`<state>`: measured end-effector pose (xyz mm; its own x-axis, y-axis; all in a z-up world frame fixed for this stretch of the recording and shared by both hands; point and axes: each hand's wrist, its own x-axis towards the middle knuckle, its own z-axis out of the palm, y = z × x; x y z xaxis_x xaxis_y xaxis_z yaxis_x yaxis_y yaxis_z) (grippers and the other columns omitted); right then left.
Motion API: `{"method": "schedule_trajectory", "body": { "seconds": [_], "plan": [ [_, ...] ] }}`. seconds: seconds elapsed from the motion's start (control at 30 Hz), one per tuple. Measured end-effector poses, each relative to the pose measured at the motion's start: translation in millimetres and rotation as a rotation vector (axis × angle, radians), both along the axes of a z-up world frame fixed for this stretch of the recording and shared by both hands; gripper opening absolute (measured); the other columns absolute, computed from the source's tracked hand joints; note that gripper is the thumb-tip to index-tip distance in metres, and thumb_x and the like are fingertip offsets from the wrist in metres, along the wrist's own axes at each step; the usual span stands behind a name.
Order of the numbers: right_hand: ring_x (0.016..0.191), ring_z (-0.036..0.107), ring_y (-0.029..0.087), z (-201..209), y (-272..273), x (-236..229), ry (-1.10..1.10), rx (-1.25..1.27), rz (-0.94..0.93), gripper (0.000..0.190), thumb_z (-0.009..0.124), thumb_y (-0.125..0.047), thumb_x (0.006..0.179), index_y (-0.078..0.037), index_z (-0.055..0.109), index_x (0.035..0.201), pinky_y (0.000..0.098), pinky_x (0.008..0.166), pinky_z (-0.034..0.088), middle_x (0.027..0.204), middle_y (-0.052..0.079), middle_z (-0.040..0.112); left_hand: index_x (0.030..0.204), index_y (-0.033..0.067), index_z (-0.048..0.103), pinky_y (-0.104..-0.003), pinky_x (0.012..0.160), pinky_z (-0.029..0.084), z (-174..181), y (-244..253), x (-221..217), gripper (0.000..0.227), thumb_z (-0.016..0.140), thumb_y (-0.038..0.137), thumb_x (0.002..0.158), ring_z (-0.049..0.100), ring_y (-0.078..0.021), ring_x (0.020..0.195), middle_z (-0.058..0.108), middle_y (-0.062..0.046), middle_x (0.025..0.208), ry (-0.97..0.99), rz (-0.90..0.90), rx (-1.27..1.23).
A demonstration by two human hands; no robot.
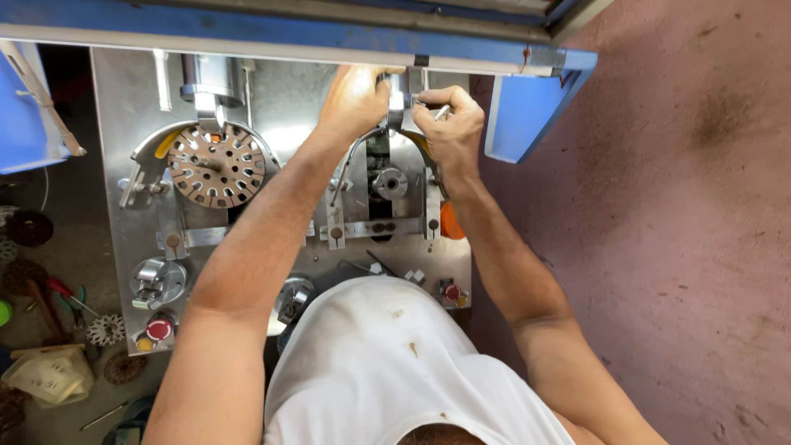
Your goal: The person assembles small metal components on a workbench using pliers, a screwdriver, and a hammer. They manipulate a cylindrical metal part, insert smaller pieces, and secure them with tools. The person also uses a machine to press or shape a component.
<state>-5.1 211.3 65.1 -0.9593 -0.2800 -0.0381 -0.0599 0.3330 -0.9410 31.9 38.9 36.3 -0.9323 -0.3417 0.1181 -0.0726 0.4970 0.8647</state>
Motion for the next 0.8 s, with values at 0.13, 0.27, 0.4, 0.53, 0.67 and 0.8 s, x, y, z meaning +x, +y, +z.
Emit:
{"method": "schedule_trajectory", "body": {
  "seconds": [0.13, 0.27, 0.4, 0.53, 0.67, 0.8],
  "plan": [
    [0.063, 0.055, 0.0, 5, 97, 53, -0.028, 0.036, 0.302, 0.012, 0.078, -0.002, 0.088, -0.005, 0.071, 0.097, 0.0183, 0.051, 0.047, 0.084, -0.001, 0.07, 0.118, 0.0083, 0.074, -0.042, 0.107, 0.047, 22, 3, 55, 0.021, 0.071, 0.006, 0.097, 0.058, -0.0326, 0.123, 0.069, -0.011, 0.126, 0.162, -0.104, -0.153],
    [0.06, 0.051, 0.003, -25, 168, 109, -0.139, 0.333, 0.423, 0.01, 0.079, -0.002, 0.086, -0.007, 0.071, 0.091, 0.0218, 0.049, 0.043, 0.088, 0.001, 0.072, 0.127, 0.0115, 0.075, -0.048, 0.112, 0.043, 44, 17, 113, 0.025, 0.074, 0.006, 0.102, 0.059, -0.0279, 0.126, 0.068, -0.007, 0.133, 0.225, -0.076, -0.256],
    [0.069, 0.065, 0.009, -77, 205, 144, -0.173, 0.555, 0.396, 0.014, 0.079, -0.005, 0.081, -0.007, 0.073, 0.094, 0.0274, 0.063, 0.057, 0.09, 0.002, 0.075, 0.124, 0.0123, 0.073, -0.041, 0.117, 0.052, 59, 30, 149, 0.016, 0.073, 0.007, 0.109, 0.058, -0.0239, 0.135, 0.068, -0.003, 0.135, 0.229, -0.078, -0.112],
    [0.09, 0.074, 0.017, -119, 219, 152, -0.242, 0.561, 0.386, 0.019, 0.08, -0.009, 0.083, -0.007, 0.074, 0.1, 0.0344, 0.085, 0.062, 0.1, 0.006, 0.077, 0.125, 0.0124, 0.074, -0.042, 0.114, 0.053, 66, 44, 163, 0.017, 0.075, 0.009, 0.109, 0.058, -0.0242, 0.133, 0.069, -0.003, 0.132, 0.199, -0.079, -0.098],
    [0.106, 0.073, 0.023, -142, 233, 154, -0.264, 0.594, 0.416, 0.035, 0.083, -0.016, 0.083, -0.007, 0.07, 0.115, 0.0368, 0.097, 0.06, 0.116, 0.01, 0.074, 0.124, 0.0135, 0.074, -0.041, 0.11, 0.055, 66, 49, 170, 0.014, 0.074, 0.011, 0.11, 0.061, -0.0233, 0.13, 0.071, -0.002, 0.129, 0.148, -0.083, -0.087],
    [0.112, 0.071, 0.024, -143, 244, 149, -0.218, 0.537, 0.395, 0.045, 0.084, -0.016, 0.083, -0.007, 0.069, 0.124, 0.0383, 0.101, 0.057, 0.122, 0.011, 0.073, 0.122, 0.0136, 0.074, -0.04, 0.104, 0.055, 67, 50, 172, 0.014, 0.075, 0.013, 0.108, 0.064, -0.0222, 0.122, 0.071, -0.003, 0.125, 0.1, -0.068, -0.091]
  ]
}}
